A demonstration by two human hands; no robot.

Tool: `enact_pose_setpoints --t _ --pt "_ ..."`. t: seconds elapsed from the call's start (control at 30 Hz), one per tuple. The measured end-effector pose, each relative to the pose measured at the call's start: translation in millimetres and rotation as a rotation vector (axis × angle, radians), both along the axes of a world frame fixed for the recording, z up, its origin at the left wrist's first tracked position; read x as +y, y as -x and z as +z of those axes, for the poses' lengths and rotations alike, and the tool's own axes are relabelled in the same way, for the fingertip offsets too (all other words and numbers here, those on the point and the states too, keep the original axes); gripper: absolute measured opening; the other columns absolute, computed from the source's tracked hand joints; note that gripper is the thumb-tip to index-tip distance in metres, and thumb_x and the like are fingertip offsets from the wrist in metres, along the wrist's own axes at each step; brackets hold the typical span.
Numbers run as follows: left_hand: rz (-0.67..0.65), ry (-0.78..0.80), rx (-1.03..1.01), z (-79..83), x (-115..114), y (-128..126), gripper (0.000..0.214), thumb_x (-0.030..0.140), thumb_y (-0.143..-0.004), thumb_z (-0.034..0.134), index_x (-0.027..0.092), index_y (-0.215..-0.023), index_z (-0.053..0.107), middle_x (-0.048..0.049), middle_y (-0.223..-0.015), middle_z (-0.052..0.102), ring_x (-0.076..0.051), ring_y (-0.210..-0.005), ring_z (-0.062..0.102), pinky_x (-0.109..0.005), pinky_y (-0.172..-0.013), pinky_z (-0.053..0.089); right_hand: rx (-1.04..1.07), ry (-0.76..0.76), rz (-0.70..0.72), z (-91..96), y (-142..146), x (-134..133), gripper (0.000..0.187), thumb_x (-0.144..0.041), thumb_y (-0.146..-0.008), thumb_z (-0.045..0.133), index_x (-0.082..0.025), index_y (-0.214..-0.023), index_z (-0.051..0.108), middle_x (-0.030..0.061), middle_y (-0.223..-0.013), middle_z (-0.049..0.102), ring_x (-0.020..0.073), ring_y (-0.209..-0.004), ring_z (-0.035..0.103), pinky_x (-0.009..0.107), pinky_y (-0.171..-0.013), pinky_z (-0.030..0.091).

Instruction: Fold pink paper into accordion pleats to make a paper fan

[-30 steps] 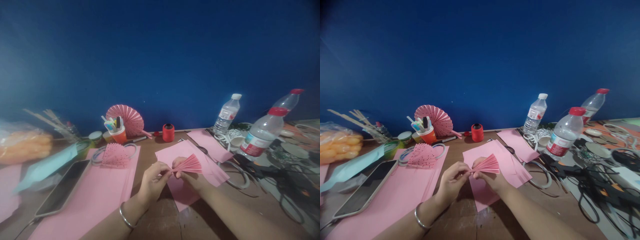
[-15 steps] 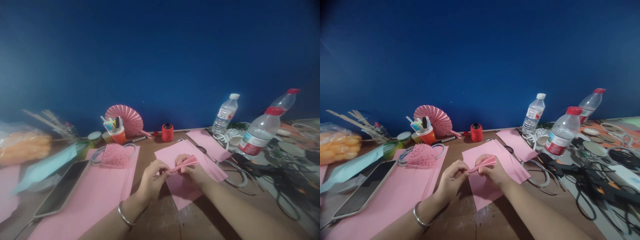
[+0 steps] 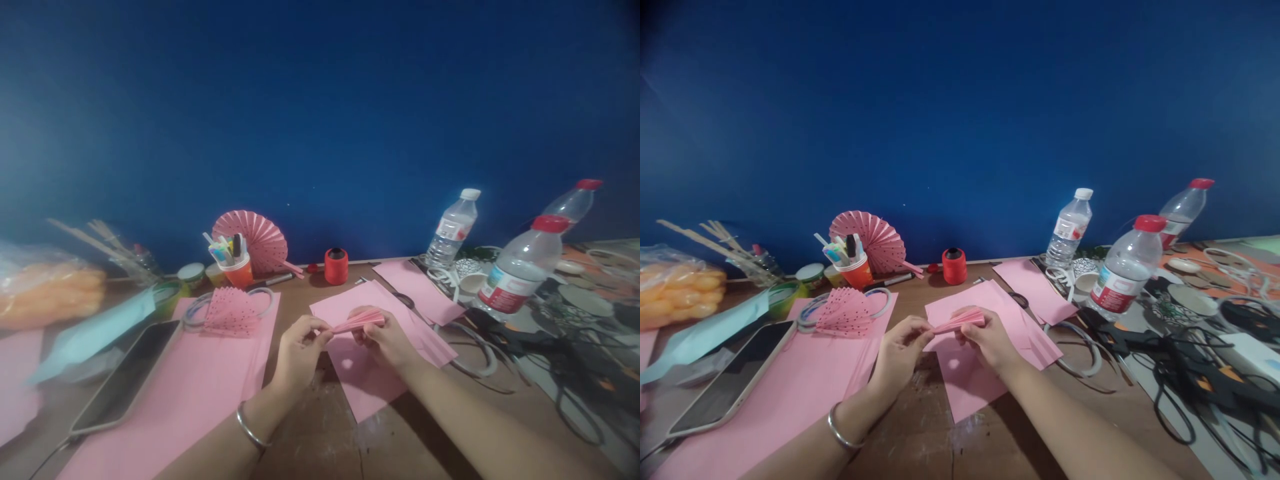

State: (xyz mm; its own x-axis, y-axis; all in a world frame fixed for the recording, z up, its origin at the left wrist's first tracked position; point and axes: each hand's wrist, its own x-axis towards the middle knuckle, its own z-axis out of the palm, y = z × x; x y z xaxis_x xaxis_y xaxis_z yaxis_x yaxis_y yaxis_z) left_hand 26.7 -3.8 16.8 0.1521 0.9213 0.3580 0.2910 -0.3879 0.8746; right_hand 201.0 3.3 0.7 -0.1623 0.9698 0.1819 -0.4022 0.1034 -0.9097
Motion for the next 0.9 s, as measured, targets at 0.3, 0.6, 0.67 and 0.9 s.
enact_pose_setpoints --t 0.3,0.6,0.67,0.9 --pt "-0.072 0.271 0.002 -4.5 2.5 -4.2 0.024 0.030 -0.070 0.061 0.017 -0.090 0.063 -0.0027 -0.074 0.064 -0.014 -0.066 0.055 -0.024 -0.060 0.042 -0.054 0.046 -0.233 -5.0 2.4 6.1 0.044 -0.028 -0.067 0.067 -0.019 -0.109 0.053 0.0037 -0.082 0.065 0.0165 -0.068 0.058 0.031 -0.064 0.046" --pt "-0.136 0.349 -0.049 -7.0 7.2 -5.6 0.019 0.029 -0.071 0.061 0.014 -0.082 0.063 -0.0036 -0.075 0.063 -0.014 -0.066 0.055 -0.024 -0.061 0.042 -0.208 0.005 -0.268 8.3 5.3 -0.6 0.031 -0.029 -0.068 0.065 -0.017 -0.095 0.056 0.0047 -0.084 0.065 0.0202 -0.075 0.061 0.033 -0.068 0.049" --pt "-0.093 0.349 -0.091 -10.2 10.2 -4.2 0.020 0.029 -0.069 0.062 0.014 -0.082 0.063 -0.0035 -0.076 0.063 -0.014 -0.067 0.056 -0.024 -0.062 0.042 -0.216 0.035 -0.287 7.7 4.5 -0.6 0.031 -0.030 -0.067 0.066 -0.018 -0.094 0.056 0.0041 -0.082 0.065 0.0192 -0.071 0.061 0.032 -0.065 0.049" --pt "-0.007 0.488 -0.475 -20.7 16.5 -2.8 0.024 0.030 -0.068 0.064 0.013 -0.084 0.058 -0.0029 -0.073 0.062 -0.011 -0.063 0.057 -0.023 -0.060 0.044 -0.194 0.026 -0.378 3.0 -0.8 1.2 0.033 -0.029 -0.068 0.065 -0.017 -0.098 0.055 0.0065 -0.087 0.065 0.0204 -0.080 0.059 0.033 -0.071 0.046"
